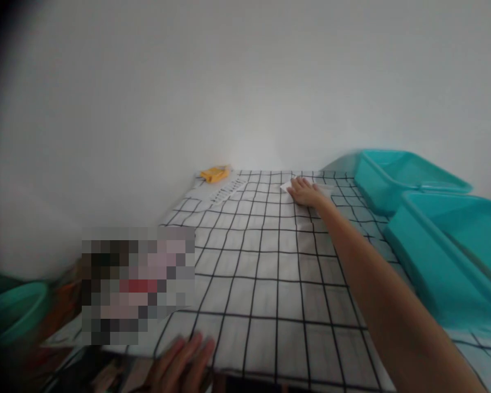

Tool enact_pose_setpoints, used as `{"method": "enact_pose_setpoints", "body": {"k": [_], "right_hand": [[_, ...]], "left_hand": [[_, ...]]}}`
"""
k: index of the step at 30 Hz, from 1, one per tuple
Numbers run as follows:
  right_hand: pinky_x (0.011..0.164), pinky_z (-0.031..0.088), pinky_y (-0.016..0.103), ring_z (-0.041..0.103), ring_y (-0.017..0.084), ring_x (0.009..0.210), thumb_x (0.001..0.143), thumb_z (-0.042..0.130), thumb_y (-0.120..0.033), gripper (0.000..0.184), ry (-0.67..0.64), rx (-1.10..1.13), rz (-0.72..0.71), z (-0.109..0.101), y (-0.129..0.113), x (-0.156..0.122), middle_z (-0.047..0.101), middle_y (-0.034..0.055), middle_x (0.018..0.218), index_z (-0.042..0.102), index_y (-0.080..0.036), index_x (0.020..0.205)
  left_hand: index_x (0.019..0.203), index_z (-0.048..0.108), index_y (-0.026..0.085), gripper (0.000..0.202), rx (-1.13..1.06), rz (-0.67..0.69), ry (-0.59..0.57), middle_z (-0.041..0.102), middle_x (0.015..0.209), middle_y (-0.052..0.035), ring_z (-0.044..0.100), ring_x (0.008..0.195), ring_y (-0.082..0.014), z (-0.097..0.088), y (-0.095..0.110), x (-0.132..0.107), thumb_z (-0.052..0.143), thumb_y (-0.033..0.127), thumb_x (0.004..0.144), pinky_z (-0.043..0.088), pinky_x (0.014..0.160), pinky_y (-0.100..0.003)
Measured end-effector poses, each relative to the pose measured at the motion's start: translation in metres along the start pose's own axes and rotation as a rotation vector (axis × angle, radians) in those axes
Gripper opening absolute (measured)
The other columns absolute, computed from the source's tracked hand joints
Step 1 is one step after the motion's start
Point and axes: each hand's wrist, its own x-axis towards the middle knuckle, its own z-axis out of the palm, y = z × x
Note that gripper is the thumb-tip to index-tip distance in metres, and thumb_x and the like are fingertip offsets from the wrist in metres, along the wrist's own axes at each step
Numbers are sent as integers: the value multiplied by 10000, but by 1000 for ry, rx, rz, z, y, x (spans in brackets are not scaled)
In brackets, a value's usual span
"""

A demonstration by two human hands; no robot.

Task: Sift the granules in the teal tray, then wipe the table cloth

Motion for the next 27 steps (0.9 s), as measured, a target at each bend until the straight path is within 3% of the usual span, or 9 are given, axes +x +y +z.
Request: {"method": "enact_pose_setpoints", "body": {"k": [5,11,14,18,22,27], "right_hand": [[1212,211,548,138,274,1545,1032,237,-382,613,23,13,-155,8,-37,-29,189,107,1681,251,-166,1606],[1219,233,516,209,230,1529,1029,267,-323,554,23,199,-404,13,-75,-79,292,62,1646,372,-222,1564],[1220,252,508,292,213,1502,1026,292,-304,528,-18,352,-534,4,-92,-118,382,20,1602,422,-268,1536],[1224,269,493,402,210,1449,1057,283,-399,506,-123,555,-687,-9,-122,-185,459,-13,1555,412,-320,1540],[1244,226,479,240,190,1517,1065,287,-450,517,-238,519,-823,-2,-149,-236,336,-40,1619,321,-369,1575],[1253,102,516,75,210,1547,1061,313,-468,599,-190,328,-854,17,-161,-241,162,37,1673,195,-281,1617]], "left_hand": [[1355,534,218,443,-78,-45,-126,610,1208,-106,543,1240,-263,-15,-3,-1,492,140,921,502,996,-411],[1426,475,191,541,-53,-90,-301,557,1381,-111,425,1407,-262,-32,11,8,444,29,911,447,1098,-412],[1515,373,224,669,-31,-123,-388,508,1472,-92,380,1452,-258,-40,18,12,413,-12,890,457,1112,-437],[1568,274,228,798,27,-137,-425,437,1557,-95,311,1499,-274,-43,25,12,412,-52,833,473,1109,-464],[1541,318,163,750,54,-127,-382,424,1566,-148,293,1507,-306,-34,26,3,454,-14,825,485,1097,-473],[1357,515,136,539,72,-133,-342,449,1550,-142,307,1501,-294,-26,24,-6,458,11,836,475,1105,-479]]}}
